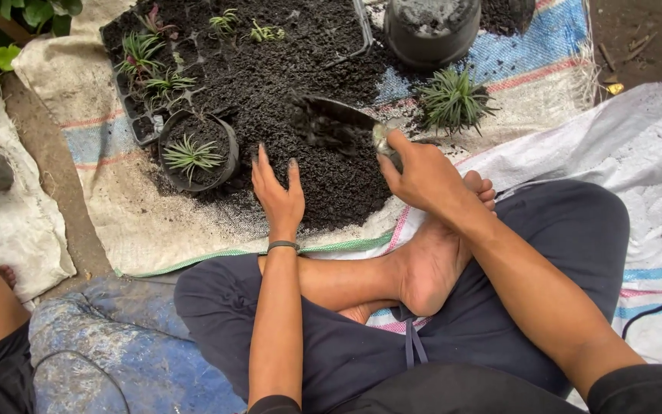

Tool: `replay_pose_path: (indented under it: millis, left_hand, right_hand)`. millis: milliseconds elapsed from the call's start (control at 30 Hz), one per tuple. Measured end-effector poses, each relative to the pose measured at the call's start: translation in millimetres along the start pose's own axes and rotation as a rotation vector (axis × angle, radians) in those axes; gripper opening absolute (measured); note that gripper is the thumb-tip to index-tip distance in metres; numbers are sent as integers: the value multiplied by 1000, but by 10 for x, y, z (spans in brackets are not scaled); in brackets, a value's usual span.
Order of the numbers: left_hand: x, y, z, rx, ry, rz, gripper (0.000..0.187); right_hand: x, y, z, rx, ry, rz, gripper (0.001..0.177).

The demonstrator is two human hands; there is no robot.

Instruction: A person sitting on the ground uses a hand trowel to fill small plastic pots and a seedling tray with soil, firming it down with their hands.

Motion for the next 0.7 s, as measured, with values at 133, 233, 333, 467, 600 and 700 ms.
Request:
replay_pose_path:
  millis: [133,233,333,467,600,700]
  left_hand:
    - [-4,22,15,23,-15,-12,66]
    - [-44,70,16,16,-47,-78,63]
    - [-78,120,51,11,-72,-105,59]
    - [-102,67,35,-6,-49,-120,57]
    - [-147,-18,41,-48,82,-140,61]
    - [-205,-56,-26,-113,211,-138,67]
  right_hand:
    - [130,-123,111,-4,-38,-52,28]
    - [-36,-137,92,-59,-241,59,25]
    - [3,-151,120,-53,-263,56,27]
    - [231,-182,119,64,-105,-53,35]
    - [298,-463,179,122,-173,46,41]
    - [377,-456,31,174,-193,48,38]
Point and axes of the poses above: each hand's wrist, its own z-axis towards the middle knuckle, its own x-axis out of the palm, y = z × x, the point moved 10 cm from there along z, towards the middle knuckle, and after that the axes turned 3 degrees about x, right-handed, at the moved point
